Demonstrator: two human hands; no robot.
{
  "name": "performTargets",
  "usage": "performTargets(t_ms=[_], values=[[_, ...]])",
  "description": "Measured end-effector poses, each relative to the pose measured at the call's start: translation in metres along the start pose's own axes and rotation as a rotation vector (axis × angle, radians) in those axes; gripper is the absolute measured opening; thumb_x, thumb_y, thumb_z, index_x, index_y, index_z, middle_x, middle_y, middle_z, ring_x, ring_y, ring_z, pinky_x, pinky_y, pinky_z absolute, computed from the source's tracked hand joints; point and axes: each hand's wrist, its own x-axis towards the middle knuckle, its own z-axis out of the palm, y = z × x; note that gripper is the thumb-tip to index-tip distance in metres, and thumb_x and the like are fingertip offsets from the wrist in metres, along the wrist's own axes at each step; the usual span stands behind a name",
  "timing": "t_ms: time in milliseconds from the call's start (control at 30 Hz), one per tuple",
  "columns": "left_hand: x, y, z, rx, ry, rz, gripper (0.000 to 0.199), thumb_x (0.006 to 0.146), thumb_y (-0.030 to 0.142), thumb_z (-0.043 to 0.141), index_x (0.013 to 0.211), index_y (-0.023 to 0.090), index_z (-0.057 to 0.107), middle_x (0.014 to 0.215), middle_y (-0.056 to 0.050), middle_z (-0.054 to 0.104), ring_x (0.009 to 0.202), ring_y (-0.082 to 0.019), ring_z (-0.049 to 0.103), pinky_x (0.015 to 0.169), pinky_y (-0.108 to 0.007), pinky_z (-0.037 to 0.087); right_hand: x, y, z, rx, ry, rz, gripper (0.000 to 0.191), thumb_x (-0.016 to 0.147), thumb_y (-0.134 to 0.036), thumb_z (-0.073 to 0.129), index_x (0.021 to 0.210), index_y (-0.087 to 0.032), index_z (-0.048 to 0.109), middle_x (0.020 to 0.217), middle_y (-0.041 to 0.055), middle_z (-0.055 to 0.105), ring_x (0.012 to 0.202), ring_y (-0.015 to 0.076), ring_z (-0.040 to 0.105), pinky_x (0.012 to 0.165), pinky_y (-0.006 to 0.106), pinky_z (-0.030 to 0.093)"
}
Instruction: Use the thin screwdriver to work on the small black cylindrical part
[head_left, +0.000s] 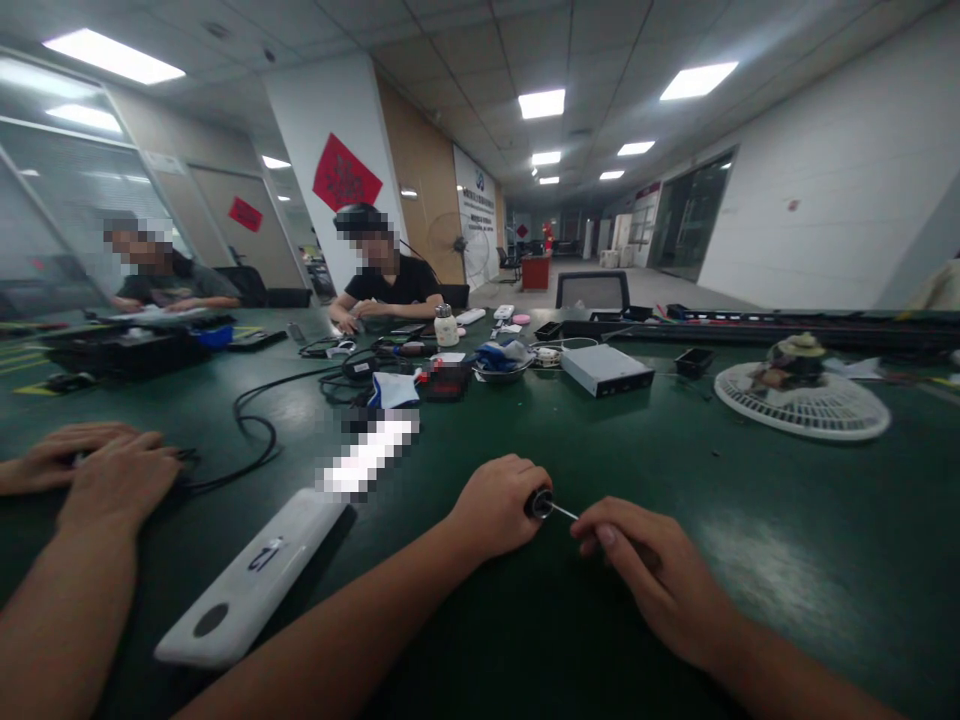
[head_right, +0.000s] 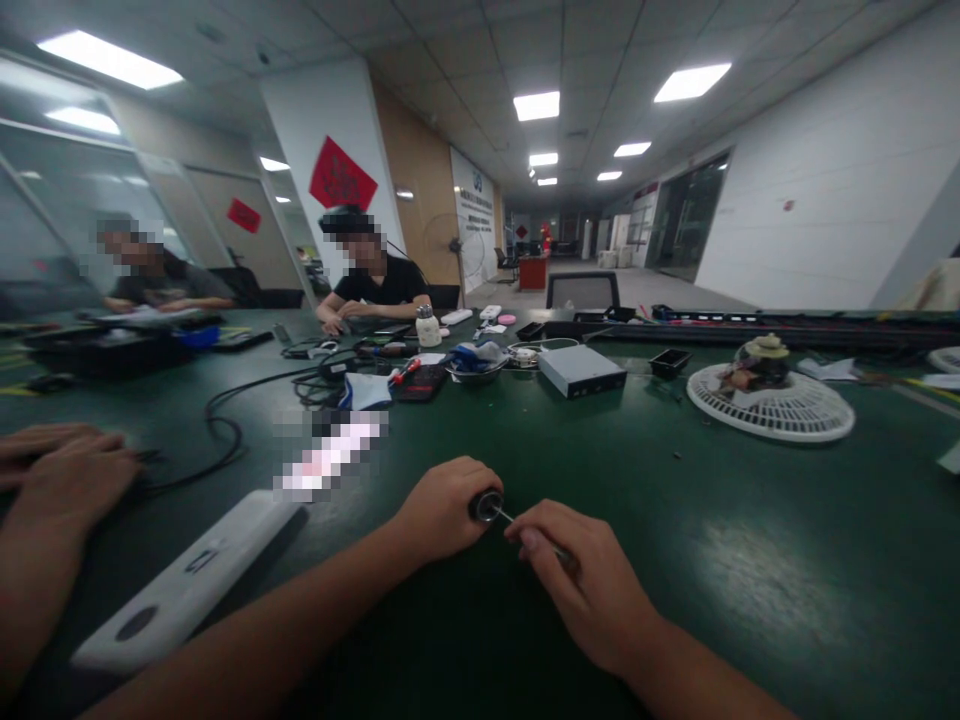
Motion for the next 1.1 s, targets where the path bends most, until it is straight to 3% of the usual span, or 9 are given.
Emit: performTargets(t_ms=[133, 433, 700, 967, 1100], values=[[-0.0002, -0.0006, -0.0005, -0.001, -0.010, 0.007, 0.017, 0.076, 0.015, 0.063, 0.092, 0.020, 0.064, 0.090, -0.002, 0.067, 0.086, -0.019, 0.059, 0.077, -0.030, 0.045, -0.0004, -0.0010, 0.0008, -0.027, -0.039, -0.019, 0.027, 0.102, -0.031, 0.040, 0.099, -0.022, 0.066, 0.084, 0.0016, 0.066, 0.076, 0.0159, 0.062, 0.069, 0.029, 0.045], [-0.0013, -0.0014, 0.0022, 0.000, 0.001, 0.000, 0.017, 0.078, 0.019, 0.064, 0.095, 0.021, 0.063, 0.091, -0.001, 0.066, 0.087, -0.018, 0.058, 0.077, -0.031, 0.044, -0.0023, 0.0027, 0.0010, -0.053, 0.045, 0.019, 0.030, 0.103, -0.032, 0.038, 0.093, -0.022, 0.064, 0.082, 0.0015, 0.064, 0.074, 0.0161, 0.061, 0.067, 0.029, 0.044], [-0.0010, -0.0042, 0.0051, 0.025, 0.018, 0.010, 0.011, 0.084, 0.023, 0.062, 0.095, 0.022, 0.063, 0.090, -0.001, 0.067, 0.087, -0.018, 0.059, 0.077, -0.031, 0.045, -0.0005, -0.0027, 0.0021, -0.052, -0.044, -0.033, 0.024, 0.102, -0.030, 0.041, 0.098, -0.024, 0.064, 0.086, 0.0008, 0.064, 0.075, 0.0155, 0.060, 0.068, 0.029, 0.043], [0.0001, -0.0057, 0.0089, 0.039, 0.027, -0.004, 0.017, 0.090, 0.031, 0.059, 0.102, 0.022, 0.068, 0.095, -0.001, 0.071, 0.091, -0.020, 0.063, 0.081, -0.034, 0.049, -0.0009, 0.0000, 0.0004, -0.083, 0.053, -0.021, 0.027, 0.102, -0.029, 0.040, 0.092, -0.022, 0.064, 0.079, 0.0000, 0.061, 0.068, 0.0142, 0.057, 0.064, 0.028, 0.041], [0.0002, -0.0076, 0.0090, 0.043, 0.025, 0.024, 0.021, 0.089, 0.030, 0.061, 0.108, 0.023, 0.068, 0.100, -0.002, 0.072, 0.093, -0.019, 0.064, 0.082, -0.033, 0.050, 0.0010, -0.0014, 0.0000, -0.061, 0.057, -0.040, 0.024, 0.102, -0.026, 0.041, 0.096, -0.022, 0.064, 0.085, 0.0008, 0.063, 0.075, 0.0148, 0.059, 0.067, 0.028, 0.042]])
